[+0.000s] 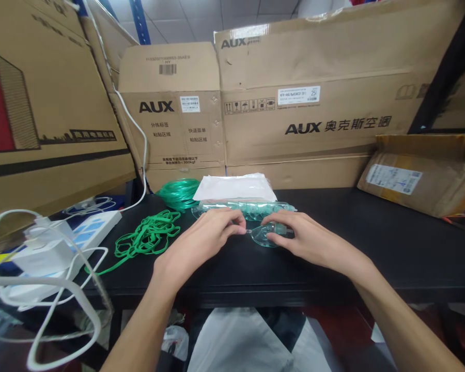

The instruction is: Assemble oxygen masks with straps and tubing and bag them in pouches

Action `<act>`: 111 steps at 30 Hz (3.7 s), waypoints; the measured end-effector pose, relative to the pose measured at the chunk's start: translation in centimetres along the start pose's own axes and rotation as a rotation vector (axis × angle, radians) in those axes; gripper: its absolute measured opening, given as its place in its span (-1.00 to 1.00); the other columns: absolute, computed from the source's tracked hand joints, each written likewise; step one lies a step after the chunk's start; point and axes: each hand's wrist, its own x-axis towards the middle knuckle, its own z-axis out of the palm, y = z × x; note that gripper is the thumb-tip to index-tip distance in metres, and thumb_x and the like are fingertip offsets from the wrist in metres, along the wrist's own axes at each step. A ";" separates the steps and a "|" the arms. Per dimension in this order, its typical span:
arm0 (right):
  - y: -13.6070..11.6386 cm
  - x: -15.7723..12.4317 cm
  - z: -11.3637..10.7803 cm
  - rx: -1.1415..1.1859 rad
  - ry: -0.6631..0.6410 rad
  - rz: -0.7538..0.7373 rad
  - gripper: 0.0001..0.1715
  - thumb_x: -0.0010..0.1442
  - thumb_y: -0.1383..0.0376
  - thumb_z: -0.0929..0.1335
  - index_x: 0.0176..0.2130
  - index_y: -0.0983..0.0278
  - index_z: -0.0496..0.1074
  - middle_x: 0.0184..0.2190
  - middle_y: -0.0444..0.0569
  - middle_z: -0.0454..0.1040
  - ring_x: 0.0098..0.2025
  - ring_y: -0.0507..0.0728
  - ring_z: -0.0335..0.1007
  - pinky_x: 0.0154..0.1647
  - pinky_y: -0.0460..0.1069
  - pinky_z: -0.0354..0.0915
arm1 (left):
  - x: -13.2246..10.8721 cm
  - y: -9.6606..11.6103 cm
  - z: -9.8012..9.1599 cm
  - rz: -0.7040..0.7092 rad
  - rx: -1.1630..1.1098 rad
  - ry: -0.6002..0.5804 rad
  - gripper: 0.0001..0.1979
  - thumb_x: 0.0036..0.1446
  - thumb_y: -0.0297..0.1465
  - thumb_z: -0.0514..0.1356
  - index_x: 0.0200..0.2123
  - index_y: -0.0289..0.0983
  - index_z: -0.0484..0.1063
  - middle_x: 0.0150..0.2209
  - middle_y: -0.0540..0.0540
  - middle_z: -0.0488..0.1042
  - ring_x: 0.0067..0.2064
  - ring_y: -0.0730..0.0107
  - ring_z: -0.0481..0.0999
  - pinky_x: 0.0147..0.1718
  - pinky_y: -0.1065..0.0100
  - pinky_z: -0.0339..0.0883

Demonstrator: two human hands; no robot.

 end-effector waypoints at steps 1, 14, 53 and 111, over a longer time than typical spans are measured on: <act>-0.1 0.0 -0.1 0.013 -0.002 -0.004 -0.65 0.34 0.09 0.34 0.10 -0.01 0.48 0.08 -0.16 0.55 0.10 0.25 0.44 0.07 0.13 0.31 | 0.1 0.1 0.0 0.001 -0.003 0.006 -0.86 0.41 -0.42 0.10 -0.20 -0.16 0.45 -0.18 0.06 0.52 -0.10 0.35 0.47 -0.09 0.36 0.21; -0.7 -0.3 -0.7 0.021 -0.030 -0.007 -0.67 0.36 0.08 0.33 0.09 -0.03 0.48 0.03 -0.20 0.57 0.01 0.20 0.46 -0.01 0.09 0.34 | -0.1 0.8 1.2 0.041 -0.001 -0.040 -0.85 0.44 -0.38 0.09 -0.16 -0.15 0.46 -0.08 0.04 0.50 0.04 0.30 0.46 -0.01 0.34 0.22; -4.4 0.4 0.6 0.518 0.413 -0.109 -0.68 0.31 0.16 0.44 0.04 0.10 0.46 0.08 -0.03 0.51 0.13 0.23 0.46 0.10 0.08 0.42 | 1.7 1.4 2.0 -0.094 -0.719 0.291 -0.61 0.32 -0.04 0.19 -0.27 -0.27 0.49 -0.46 0.03 0.33 -0.43 0.46 0.29 -0.46 0.42 0.14; -5.1 -0.5 -0.1 0.697 0.441 0.037 -0.74 0.16 0.17 0.54 -0.12 0.16 0.69 -0.13 -0.04 0.71 -0.09 0.27 0.63 -0.04 0.09 0.50 | 1.3 1.5 1.6 0.059 -0.502 0.381 -0.79 0.25 -0.20 0.33 -0.16 -0.16 0.66 -0.14 -0.05 0.64 -0.20 0.30 0.55 -0.19 0.31 0.33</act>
